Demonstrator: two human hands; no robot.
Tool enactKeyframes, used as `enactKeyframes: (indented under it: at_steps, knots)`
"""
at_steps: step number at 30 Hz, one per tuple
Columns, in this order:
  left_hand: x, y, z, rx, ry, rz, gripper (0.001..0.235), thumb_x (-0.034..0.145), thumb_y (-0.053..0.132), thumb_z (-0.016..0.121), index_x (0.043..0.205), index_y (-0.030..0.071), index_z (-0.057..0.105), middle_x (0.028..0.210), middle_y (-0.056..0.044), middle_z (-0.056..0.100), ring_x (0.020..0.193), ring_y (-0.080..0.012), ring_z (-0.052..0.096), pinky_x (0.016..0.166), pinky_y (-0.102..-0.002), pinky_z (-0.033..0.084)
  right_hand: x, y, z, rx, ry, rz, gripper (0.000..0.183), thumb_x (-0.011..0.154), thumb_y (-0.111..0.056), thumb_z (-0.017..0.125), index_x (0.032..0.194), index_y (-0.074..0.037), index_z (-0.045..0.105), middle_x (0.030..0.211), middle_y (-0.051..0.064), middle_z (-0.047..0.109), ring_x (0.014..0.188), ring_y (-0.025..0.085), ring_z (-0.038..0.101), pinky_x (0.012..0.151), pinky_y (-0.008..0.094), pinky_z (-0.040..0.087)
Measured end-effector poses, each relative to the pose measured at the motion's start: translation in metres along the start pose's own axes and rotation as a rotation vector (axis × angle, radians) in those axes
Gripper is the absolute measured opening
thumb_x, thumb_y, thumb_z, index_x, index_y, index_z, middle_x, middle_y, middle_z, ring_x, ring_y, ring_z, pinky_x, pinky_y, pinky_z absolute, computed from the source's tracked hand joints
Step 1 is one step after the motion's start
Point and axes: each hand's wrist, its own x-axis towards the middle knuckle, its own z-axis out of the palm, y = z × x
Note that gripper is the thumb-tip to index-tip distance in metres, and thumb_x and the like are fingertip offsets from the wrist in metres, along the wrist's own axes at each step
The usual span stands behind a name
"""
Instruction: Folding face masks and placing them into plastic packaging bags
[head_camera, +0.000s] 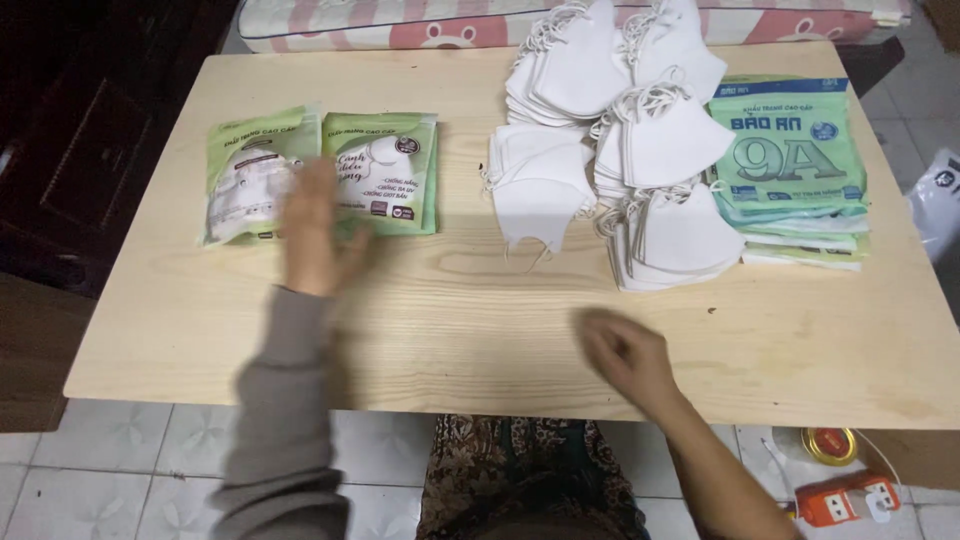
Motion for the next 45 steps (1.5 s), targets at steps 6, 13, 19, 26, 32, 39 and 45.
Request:
enactKeyframes:
  at_steps: [6, 13, 19, 26, 32, 39, 45]
  knots:
    - [-0.006, 0.092, 0.16, -0.967, 0.266, -0.269, 0.04, 0.093, -0.007, 0.063, 0.131, 0.004, 0.066, 0.109, -0.021, 0.074, 0.104, -0.0305, 0.072, 0.09, -0.04, 0.06, 0.134, 0.016, 0.05, -0.364, -0.002, -0.336, 0.024, 0.098, -0.017, 0.067, 0.117, -0.004, 0.075, 0.108, 0.022, 0.075, 0.107, 0.045, 0.07, 0.092, 0.055, 0.054]
    - [-0.009, 0.067, 0.238, -0.913, 0.255, -0.636, 0.024, 0.095, 0.008, 0.063, 0.116, 0.007, 0.074, 0.1, -0.014, 0.077, 0.097, -0.0238, 0.075, 0.084, -0.038, 0.063, 0.215, 0.062, 0.076, -0.718, 0.022, -0.269, 0.069, 0.082, -0.026, 0.083, 0.142, -0.005, 0.058, 0.133, 0.028, 0.063, 0.124, 0.048, 0.06, 0.104, 0.059, 0.048]
    - [0.001, 0.078, 0.222, -0.979, 0.09, -0.636, 0.041, 0.095, 0.018, 0.072, 0.132, 0.003, 0.065, 0.118, -0.019, 0.073, 0.109, -0.0244, 0.068, 0.095, -0.039, 0.056, 0.206, 0.068, 0.069, -0.544, -0.075, -0.114, 0.027, 0.096, -0.031, 0.068, 0.123, -0.024, 0.07, 0.106, 0.008, 0.071, 0.106, 0.036, 0.069, 0.088, 0.048, 0.056]
    - [-0.008, 0.076, 0.188, -1.353, -0.183, -0.617, 0.021, 0.104, 0.016, 0.061, 0.12, 0.013, 0.076, 0.1, -0.01, 0.078, 0.091, -0.0138, 0.073, 0.085, -0.036, 0.061, 0.192, 0.017, 0.041, -0.022, -0.206, -0.162, 0.018, 0.093, -0.013, 0.072, 0.111, -0.01, 0.076, 0.099, 0.02, 0.077, 0.105, 0.04, 0.071, 0.09, 0.051, 0.056]
    - [-0.043, 0.032, 0.204, -1.844, -0.6, -0.28, 0.017, 0.101, 0.002, 0.058, 0.104, -0.001, 0.074, 0.089, -0.019, 0.077, 0.076, -0.0233, 0.074, 0.068, -0.039, 0.063, 0.267, 0.07, 0.059, -0.527, -0.196, -0.287, 0.039, 0.093, -0.013, 0.067, 0.132, -0.021, 0.064, 0.132, 0.009, 0.061, 0.128, 0.036, 0.054, 0.109, 0.049, 0.044]
    - [-0.021, 0.058, 0.158, -2.049, -0.652, -0.118, 0.02, 0.102, -0.003, 0.053, 0.103, -0.003, 0.073, 0.09, -0.016, 0.075, 0.082, -0.0226, 0.074, 0.072, -0.038, 0.062, 0.281, 0.068, 0.073, -1.058, -0.338, 0.009, 0.056, 0.087, -0.045, 0.078, 0.138, -0.026, 0.062, 0.127, 0.007, 0.068, 0.119, 0.034, 0.065, 0.101, 0.057, 0.049]
    - [-0.025, 0.057, 0.159, -2.021, -0.579, -0.243, 0.021, 0.104, 0.007, 0.054, 0.11, -0.001, 0.073, 0.093, -0.017, 0.076, 0.082, -0.0245, 0.074, 0.074, -0.038, 0.063, 0.197, 0.031, 0.06, -0.99, -0.36, 0.026, 0.054, 0.09, -0.045, 0.071, 0.131, -0.012, 0.066, 0.114, 0.017, 0.073, 0.107, 0.04, 0.071, 0.092, 0.059, 0.051]
